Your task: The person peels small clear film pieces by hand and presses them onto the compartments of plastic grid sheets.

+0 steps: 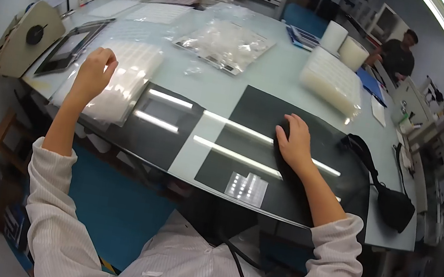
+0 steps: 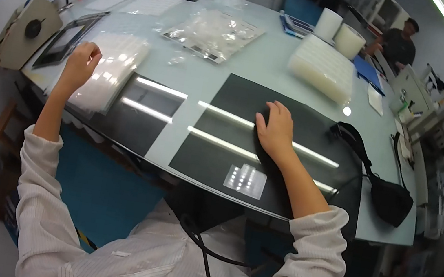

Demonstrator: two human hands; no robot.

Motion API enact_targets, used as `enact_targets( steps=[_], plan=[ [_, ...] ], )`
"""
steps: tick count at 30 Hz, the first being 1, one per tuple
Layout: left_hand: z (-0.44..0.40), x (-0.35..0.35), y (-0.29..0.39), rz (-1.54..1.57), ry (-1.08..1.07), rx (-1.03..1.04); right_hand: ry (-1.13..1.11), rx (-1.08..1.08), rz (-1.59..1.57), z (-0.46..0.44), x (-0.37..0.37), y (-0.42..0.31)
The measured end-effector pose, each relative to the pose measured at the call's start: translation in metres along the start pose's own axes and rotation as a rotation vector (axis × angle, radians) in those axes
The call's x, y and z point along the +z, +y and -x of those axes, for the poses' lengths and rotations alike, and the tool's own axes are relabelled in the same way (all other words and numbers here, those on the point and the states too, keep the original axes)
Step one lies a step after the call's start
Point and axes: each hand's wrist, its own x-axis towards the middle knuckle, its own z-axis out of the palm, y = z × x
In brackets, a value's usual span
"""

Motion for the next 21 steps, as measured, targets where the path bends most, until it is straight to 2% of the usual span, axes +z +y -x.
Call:
enact_targets(
  steps=[6,10,13,17,21],
  plan=[
    [-0.024,0.094,0.142,0.363,-0.088,0.238,0.028,-0.017,0.012,0.0,-0.003,-0.012],
    [-0.028,0.171,0.205,0.551,-0.208,0.207,-0.009,-0.01,0.007,0.003,-0.005,-0.013],
    [-0.023,0.203,0.227,0.528,-0.157,0.198,-0.009,-0.016,-0.004,0.005,-0.005,-0.01],
    [-0.014,0.201,0.225,0.495,-0.093,0.277,-0.063,-0.036,-0.019,0.005,-0.006,-0.007],
    [-0.017,0.193,0.212,0.593,-0.257,0.12,-0.151,-0.057,-0.017,0.004,-0.011,-0.005]
  ],
)
